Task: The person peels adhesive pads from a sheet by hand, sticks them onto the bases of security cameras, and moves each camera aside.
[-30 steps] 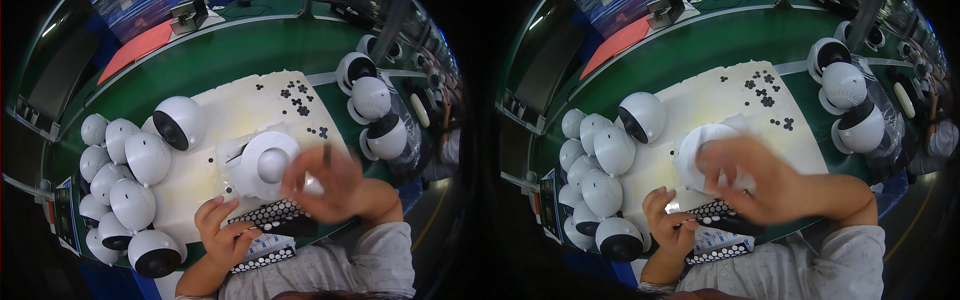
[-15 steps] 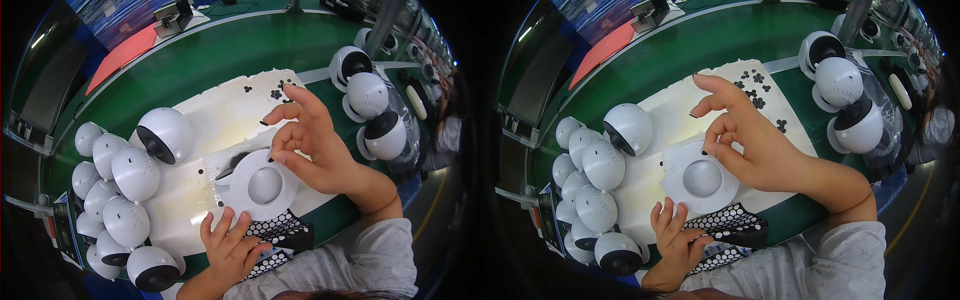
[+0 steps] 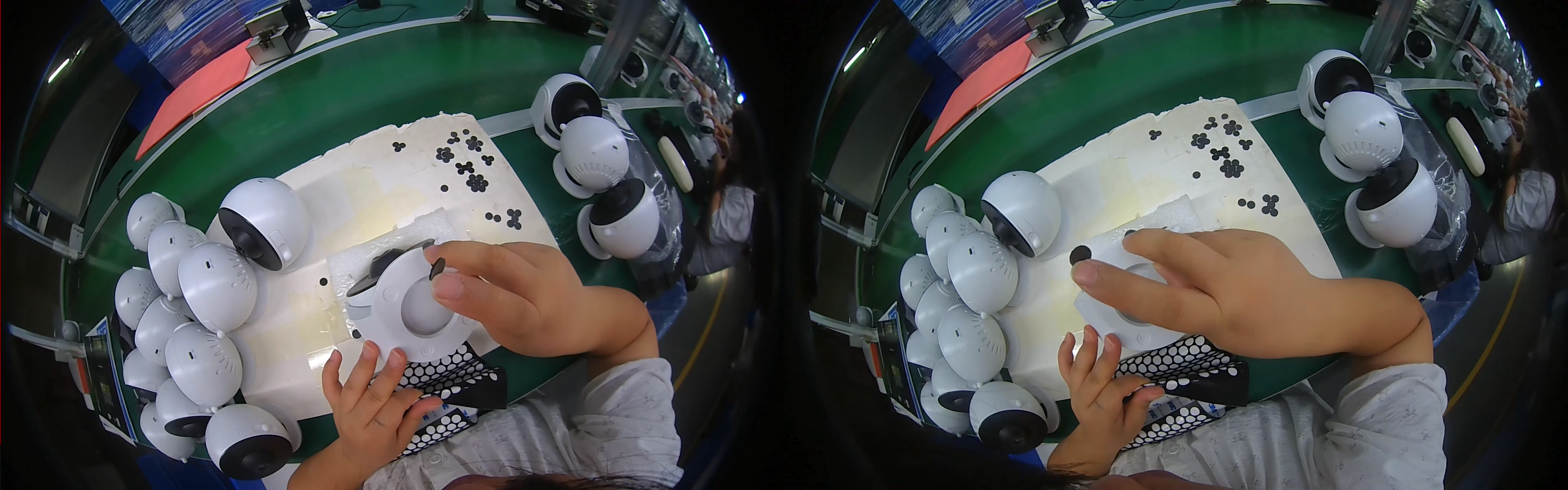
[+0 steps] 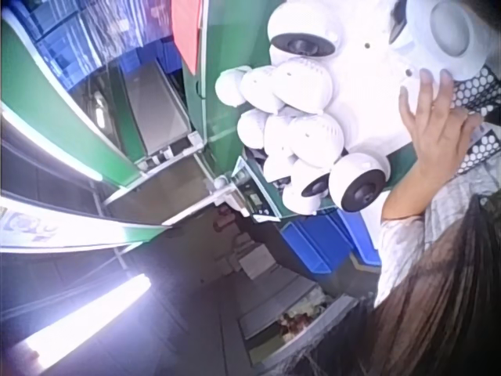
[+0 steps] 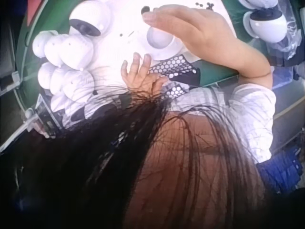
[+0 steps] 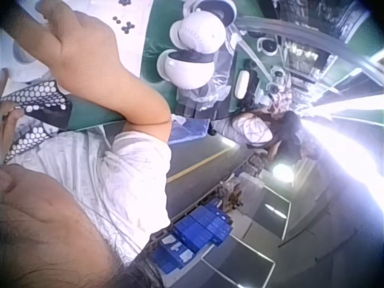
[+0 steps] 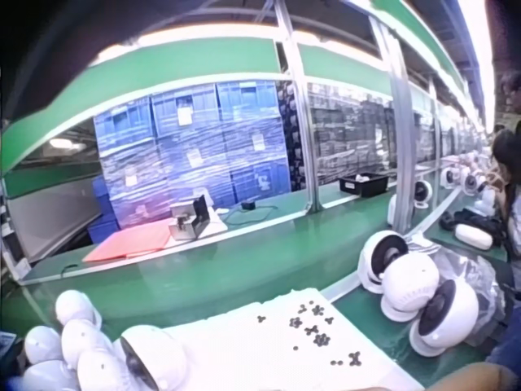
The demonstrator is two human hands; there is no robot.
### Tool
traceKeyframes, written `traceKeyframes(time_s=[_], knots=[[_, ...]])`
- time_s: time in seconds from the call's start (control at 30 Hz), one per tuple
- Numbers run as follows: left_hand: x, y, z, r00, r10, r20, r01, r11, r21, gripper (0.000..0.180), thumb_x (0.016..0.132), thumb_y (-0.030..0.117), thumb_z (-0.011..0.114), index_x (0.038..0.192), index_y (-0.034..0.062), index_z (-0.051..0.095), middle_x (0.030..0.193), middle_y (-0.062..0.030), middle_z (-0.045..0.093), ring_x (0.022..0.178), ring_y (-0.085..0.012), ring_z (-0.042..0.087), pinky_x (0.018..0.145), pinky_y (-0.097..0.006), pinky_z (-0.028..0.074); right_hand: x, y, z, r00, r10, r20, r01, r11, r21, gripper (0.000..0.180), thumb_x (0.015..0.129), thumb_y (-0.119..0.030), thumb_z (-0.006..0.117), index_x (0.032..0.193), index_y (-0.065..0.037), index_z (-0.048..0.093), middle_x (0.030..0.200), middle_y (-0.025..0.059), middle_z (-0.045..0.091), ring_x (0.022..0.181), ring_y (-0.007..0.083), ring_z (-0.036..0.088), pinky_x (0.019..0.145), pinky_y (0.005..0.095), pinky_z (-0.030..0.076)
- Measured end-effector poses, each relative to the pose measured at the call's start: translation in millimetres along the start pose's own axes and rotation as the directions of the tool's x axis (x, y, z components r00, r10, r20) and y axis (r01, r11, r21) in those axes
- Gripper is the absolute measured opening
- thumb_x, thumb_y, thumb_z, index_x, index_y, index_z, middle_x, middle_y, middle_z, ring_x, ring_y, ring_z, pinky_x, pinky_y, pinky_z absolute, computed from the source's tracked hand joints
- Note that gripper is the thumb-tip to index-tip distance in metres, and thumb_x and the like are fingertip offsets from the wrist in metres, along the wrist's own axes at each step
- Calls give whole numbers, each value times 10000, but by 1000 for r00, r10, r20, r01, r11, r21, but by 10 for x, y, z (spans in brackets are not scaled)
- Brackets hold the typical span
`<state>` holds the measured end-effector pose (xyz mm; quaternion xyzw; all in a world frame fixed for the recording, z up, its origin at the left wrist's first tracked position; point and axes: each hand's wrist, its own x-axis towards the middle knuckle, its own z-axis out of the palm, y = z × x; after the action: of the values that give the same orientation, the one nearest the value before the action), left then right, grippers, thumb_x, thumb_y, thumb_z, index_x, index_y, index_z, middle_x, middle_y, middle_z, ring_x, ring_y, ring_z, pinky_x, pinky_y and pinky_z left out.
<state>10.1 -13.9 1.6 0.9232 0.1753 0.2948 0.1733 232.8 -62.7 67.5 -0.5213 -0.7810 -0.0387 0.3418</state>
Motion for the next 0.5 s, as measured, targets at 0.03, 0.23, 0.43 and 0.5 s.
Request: traceKeyframes(time_s=[0.03, 0.23, 0.43, 0.5], knots=[[0, -1, -2, 1000, 1, -1, -1, 1000, 2, 229, 683, 322, 695, 683, 118, 591, 1212, -70, 523, 1208, -279, 390, 983, -493, 191, -30, -17, 0, 998, 59, -3, -59, 996, -60, 479, 740, 66, 558, 1176, -65, 408, 929, 105, 565, 781, 215, 597, 676, 306, 472], [-6, 17, 12, 1000, 0, 2, 0, 1000, -7, 221, 688, 317, 695, 690, 124, 587, 1216, -66, 519, 1211, -276, 387, 982, -496, 193, 79, 119, 177, 971, 161, -175, -99, 944, 316, 559, 769, 26, 559, 1255, -42, 289, 839, 71, 562, 873, 217, 553, 837, 344, 387], [-4, 15, 12, 1000, -1, -5, 1, 1000, -20, 227, 691, 325, 693, 710, 127, 583, 1205, -63, 526, 1208, -271, 390, 976, -502, 201, 174, 85, 356, 985, 169, 14, -155, 861, 484, 568, 786, 90, 516, 1249, -23, 209, 826, 79, 540, 920, 197, 532, 874, 335, 365], [-3, 9, 10, 1000, -7, -6, 7, 1000, -25, 228, 692, 327, 692, 712, 128, 582, 1201, -62, 529, 1204, -270, 393, 975, -504, 201, 190, 77, 355, 982, 185, 49, -183, 840, 511, 558, 787, 91, 513, 1244, -24, 213, 811, 77, 541, 918, 196, 530, 875, 339, 363]])
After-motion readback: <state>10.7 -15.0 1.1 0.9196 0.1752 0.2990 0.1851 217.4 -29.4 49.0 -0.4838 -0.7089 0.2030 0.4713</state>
